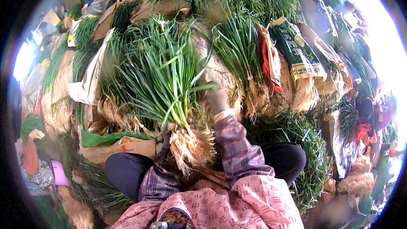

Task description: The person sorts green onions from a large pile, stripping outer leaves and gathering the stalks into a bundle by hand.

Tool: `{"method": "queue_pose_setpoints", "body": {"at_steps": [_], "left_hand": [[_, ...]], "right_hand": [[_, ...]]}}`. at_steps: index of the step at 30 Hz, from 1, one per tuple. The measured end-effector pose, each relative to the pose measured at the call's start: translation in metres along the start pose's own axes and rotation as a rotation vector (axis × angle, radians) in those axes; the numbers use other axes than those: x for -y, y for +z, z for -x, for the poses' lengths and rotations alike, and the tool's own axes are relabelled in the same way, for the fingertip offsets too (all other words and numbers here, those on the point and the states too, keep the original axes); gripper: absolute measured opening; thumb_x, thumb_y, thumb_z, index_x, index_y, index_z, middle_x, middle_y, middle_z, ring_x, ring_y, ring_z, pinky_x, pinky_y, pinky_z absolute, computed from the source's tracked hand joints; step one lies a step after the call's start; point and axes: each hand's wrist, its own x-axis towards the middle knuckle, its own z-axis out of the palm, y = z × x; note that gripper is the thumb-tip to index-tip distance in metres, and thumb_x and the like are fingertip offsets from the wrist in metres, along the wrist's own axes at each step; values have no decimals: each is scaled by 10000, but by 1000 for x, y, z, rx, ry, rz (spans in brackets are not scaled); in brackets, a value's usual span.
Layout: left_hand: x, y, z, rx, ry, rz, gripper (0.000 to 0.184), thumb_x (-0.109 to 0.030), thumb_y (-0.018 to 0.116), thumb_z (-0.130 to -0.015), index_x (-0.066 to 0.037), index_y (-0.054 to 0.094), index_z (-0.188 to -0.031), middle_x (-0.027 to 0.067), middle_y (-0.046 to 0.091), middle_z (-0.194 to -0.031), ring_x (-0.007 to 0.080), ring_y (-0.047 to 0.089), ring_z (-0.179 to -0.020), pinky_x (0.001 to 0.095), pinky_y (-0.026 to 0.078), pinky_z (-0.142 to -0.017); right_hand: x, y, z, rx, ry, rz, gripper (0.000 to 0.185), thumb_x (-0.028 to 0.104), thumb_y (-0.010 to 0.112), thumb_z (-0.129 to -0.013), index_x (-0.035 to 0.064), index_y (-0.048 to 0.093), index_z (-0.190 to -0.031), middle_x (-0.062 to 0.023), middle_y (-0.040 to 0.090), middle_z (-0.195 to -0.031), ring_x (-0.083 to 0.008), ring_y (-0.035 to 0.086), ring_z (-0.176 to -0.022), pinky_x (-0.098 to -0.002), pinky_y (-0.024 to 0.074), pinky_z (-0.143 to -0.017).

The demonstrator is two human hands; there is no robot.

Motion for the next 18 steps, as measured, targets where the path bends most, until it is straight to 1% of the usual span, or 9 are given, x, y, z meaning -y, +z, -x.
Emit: {"method": "queue_pose_setpoints", "body": {"at_steps": [1, 4, 6, 8, 10, 11, 15, 17, 18], "left_hand": [[10, -29, 4, -3, -48, 88, 334, -220, 476, -916, 54, 491, -1107, 215, 530, -1062, 232, 578, -823, 344, 529, -734], [-5, -26, -3, 102, -96, 57, 308, -215, 512, -885, 34, 497, -1065, 169, 557, -997, 226, 565, -797, 376, 510, -749], [-9, -9, 0, -34, 74, -54, 187, -170, 520, -835, -6, 587, -774, 129, 588, -814, 240, 566, -706, 447, 492, -724], [-35, 134, -18, 280, 105, 134, 357, -190, 534, -875, 100, 542, -1082, 187, 612, -1058, 259, 609, -863, 367, 529, -774], [-18, 47, -10, 101, 60, 28, 294, -229, 528, -858, 58, 569, -909, 180, 610, -941, 275, 601, -819, 406, 517, -771], [-7, -16, -3, -48, -4, -59, 311, -267, 514, -847, 16, 594, -745, 176, 605, -837, 291, 592, -776, 450, 502, -771], [-22, 82, -19, -67, 57, -136, 487, -323, 610, -801, 77, 532, -1068, 166, 616, -942, 229, 609, -822, 357, 548, -736], [-28, 117, -31, 291, -38, 73, 697, -459, 640, -746, 74, 468, -1160, 168, 616, -942, 227, 613, -831, 386, 556, -758], [-27, 74, -21, 238, -23, -3, 624, -408, 645, -770, 63, 479, -1146, 150, 609, -929, 219, 608, -852, 380, 541, -794]], "right_hand": [[-13, -20, -9, 15, -15, 259, 179, 136, 453, -936, 102, 551, -1081, -49, 554, -824, -54, 451, -537, -199, 474, -560], [-17, -40, -34, 225, 450, -1370, 243, 159, 464, -937, 95, 536, -1160, -68, 595, -933, -62, 477, -521, -197, 496, -613], [-2, -13, -42, 354, -19, -561, 226, 135, 466, -900, 61, 540, -1101, -126, 611, -949, -177, 593, -627, -298, 515, -666], [24, -9, -40, 234, 39, -454, 188, 60, 471, -840, 45, 564, -1003, -150, 632, -798, -289, 643, -699, -402, 513, -659], [25, -11, -41, 128, 34, -492, 150, 42, 471, -815, 37, 576, -923, -141, 618, -693, -317, 640, -702, -414, 510, -637], [19, -26, -40, 212, 52, -513, 150, 97, 485, -829, 25, 583, -917, -141, 627, -736, -311, 644, -720, -415, 511, -664], [-17, -7, -36, 351, 354, -920, 157, 94, 495, -880, 43, 620, -960, -119, 645, -830, -154, 580, -645, -271, 501, -574], [-87, 35, -32, 123, 379, -725, 185, 120, 481, -903, 35, 587, -1028, -95, 638, -877, -118, 529, -583, -241, 464, -496], [-147, 64, -31, 39, 332, -336, 204, 134, 475, -914, 31, 571, -1062, -83, 634, -901, -99, 504, -552, -226, 446, -457]]}}
